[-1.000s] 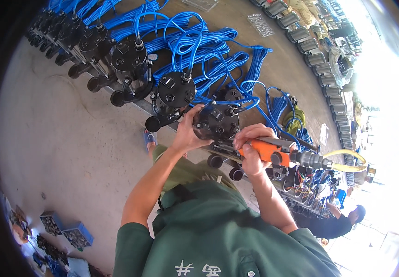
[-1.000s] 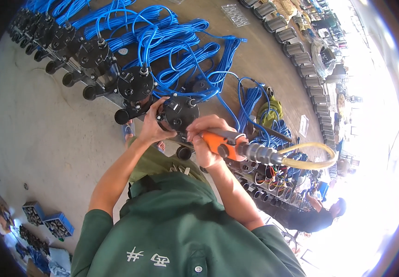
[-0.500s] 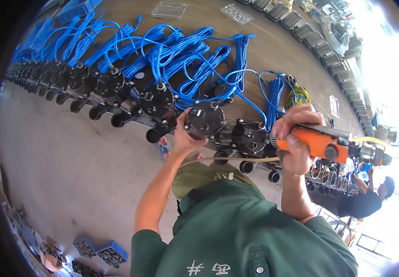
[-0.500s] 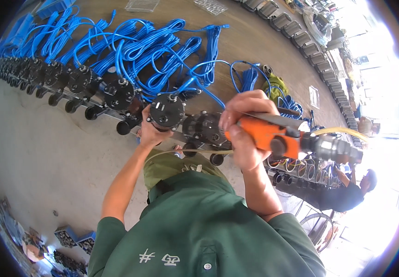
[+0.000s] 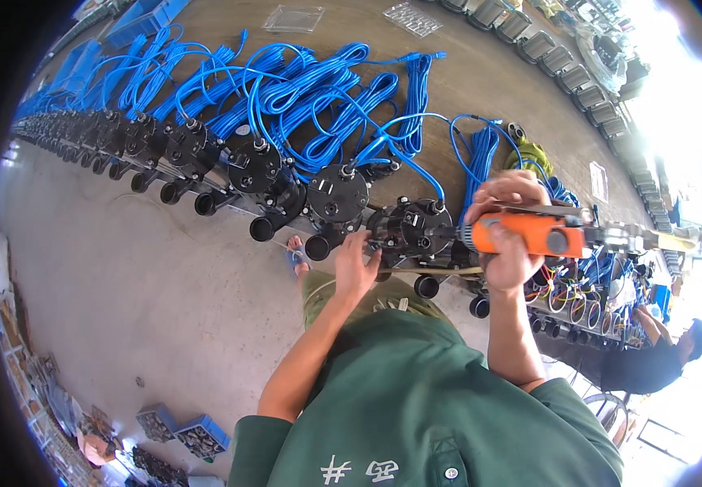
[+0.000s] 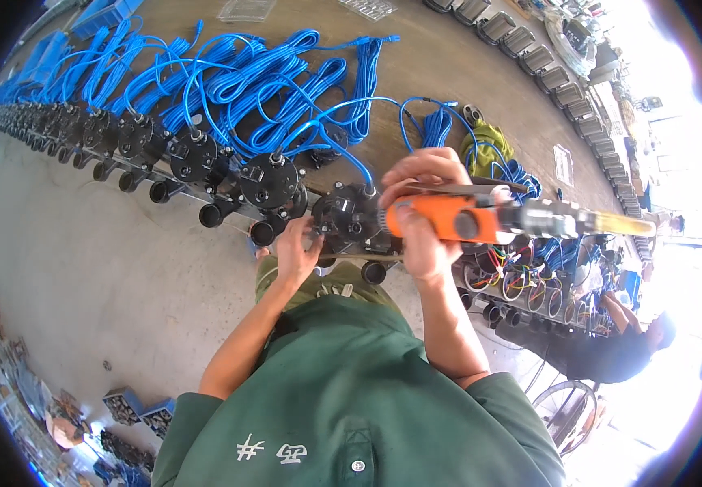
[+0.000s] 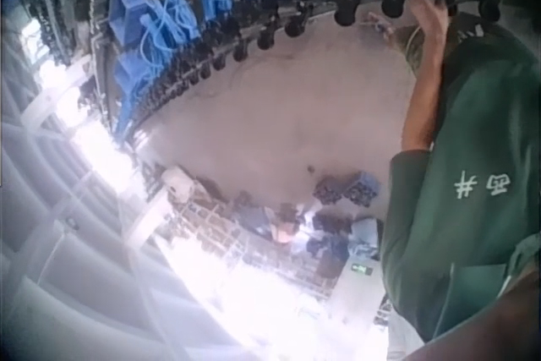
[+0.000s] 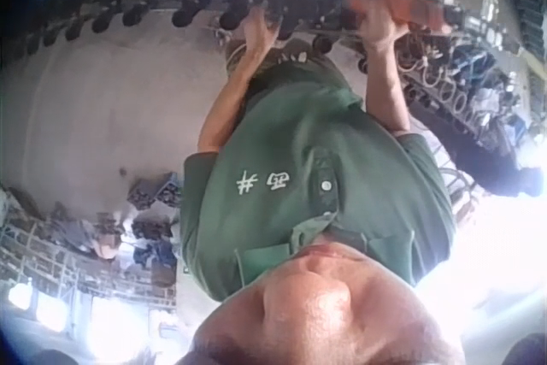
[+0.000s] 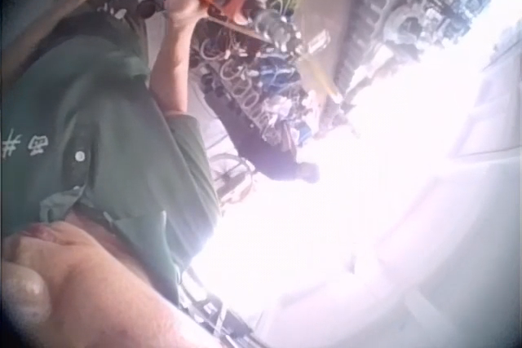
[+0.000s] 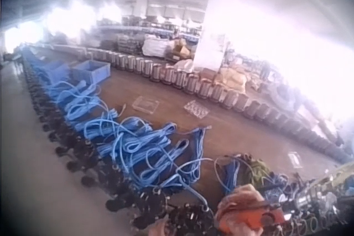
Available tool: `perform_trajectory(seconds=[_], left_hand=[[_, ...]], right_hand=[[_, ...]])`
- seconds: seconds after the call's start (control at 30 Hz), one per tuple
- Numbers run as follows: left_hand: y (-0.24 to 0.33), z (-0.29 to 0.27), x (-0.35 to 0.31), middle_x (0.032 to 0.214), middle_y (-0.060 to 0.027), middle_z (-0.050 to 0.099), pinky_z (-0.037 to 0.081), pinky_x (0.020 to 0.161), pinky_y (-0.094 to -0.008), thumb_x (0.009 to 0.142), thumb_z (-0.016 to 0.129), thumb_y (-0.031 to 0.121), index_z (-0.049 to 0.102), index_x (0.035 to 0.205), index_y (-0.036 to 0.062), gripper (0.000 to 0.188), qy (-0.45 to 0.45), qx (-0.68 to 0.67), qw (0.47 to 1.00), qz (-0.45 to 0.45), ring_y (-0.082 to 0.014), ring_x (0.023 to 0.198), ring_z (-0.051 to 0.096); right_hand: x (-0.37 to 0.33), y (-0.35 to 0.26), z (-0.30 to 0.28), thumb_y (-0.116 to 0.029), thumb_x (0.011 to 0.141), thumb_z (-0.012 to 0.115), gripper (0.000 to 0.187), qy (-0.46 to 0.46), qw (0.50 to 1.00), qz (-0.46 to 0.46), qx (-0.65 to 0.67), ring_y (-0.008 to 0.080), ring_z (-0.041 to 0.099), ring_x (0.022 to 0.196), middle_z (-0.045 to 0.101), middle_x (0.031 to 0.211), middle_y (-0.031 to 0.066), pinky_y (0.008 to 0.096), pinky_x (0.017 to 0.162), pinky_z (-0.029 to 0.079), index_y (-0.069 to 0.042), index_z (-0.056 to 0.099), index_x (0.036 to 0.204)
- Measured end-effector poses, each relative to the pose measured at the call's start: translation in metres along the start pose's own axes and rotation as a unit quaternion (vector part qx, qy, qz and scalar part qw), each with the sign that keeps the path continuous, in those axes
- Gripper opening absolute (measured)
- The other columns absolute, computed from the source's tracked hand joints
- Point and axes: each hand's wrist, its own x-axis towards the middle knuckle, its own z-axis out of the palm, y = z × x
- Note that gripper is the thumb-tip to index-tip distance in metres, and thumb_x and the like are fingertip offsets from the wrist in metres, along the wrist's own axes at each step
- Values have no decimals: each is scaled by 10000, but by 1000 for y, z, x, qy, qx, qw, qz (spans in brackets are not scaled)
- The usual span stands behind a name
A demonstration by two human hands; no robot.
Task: The person assembles industrial pumps by using a pneumatic screwdriver to tighten bolts on the pump heads and then uses a mallet to secure a metal component onto the side of a pump.
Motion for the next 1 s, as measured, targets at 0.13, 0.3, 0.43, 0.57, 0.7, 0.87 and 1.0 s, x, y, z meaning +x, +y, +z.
perform_trajectory(seconds=[0.13, 0.3, 0.43, 0.57, 0.7, 0.87, 1.0], left_hand=[[-9, 6, 4, 921, -144, 710, 553, 740, -399, 810, 708, -25, 709, 945, 4, 137, 4, 15, 1000, -7, -304, 831, 705], [-7, 6, 0, 924, -136, 708, 549, 736, -410, 793, 723, -26, 716, 951, 13, 163, 30, 61, 995, 67, -333, 824, 694], [-11, 11, -4, 929, -134, 707, 547, 728, -406, 779, 737, -23, 714, 919, 14, 147, 53, 58, 995, 64, -341, 817, 690], [-13, 13, -8, 955, -97, 696, 545, 705, -395, 787, 753, 4, 683, 1029, 31, 253, 22, 18, 999, -19, -296, 802, 704], [16, -8, -13, 994, -87, 695, 527, 747, -386, 802, 750, 28, 677, 1069, 56, 278, 13, 99, 995, -12, -250, 854, 699], [115, -56, -1, 981, -137, 662, 471, 873, -459, 795, 761, 95, 652, 1056, 14, 294, 74, 63, 982, 163, -318, 897, 633], [235, -69, 44, 1132, -149, 635, 428, 957, -490, 726, 787, 110, 617, 1181, -7, 500, 24, 90, 961, 261, -387, 1096, 574]], right_hand=[[0, 24, -4, -51, 784, 636, 377, -72, 992, -22, -101, 171, 602, 816, 537, 1176, 191, 285, 698, 524, 39, 566, 1144], [-5, 31, -18, 1, 747, 667, 196, -133, 960, -62, -238, 152, 592, 725, 607, 920, 115, 285, 651, 511, 7, 634, 940], [-6, 26, -39, -131, 765, 683, 200, -50, 975, -75, -202, 183, 588, 694, 593, 847, 112, 308, 635, 501, -5, 609, 903], [44, -44, -46, -156, 766, 621, 218, 8, 986, -159, -52, 243, 573, 781, 544, 844, 114, 333, 709, 506, -23, 571, 931], [51, -59, -65, -138, 776, 591, 192, 4, 987, -149, 63, 264, 529, 890, 477, 892, 106, 386, 741, 538, -42, 523, 927], [27, -37, -45, -152, 715, 596, 407, 157, 979, -38, 121, 280, 568, 947, 532, 1091, 209, 346, 618, 572, 41, 566, 1071], [24, -27, -39, -165, 696, 592, 475, 119, 981, 18, 150, 259, 552, 998, 522, 1145, 188, 358, 656, 577, 40, 560, 1123]])
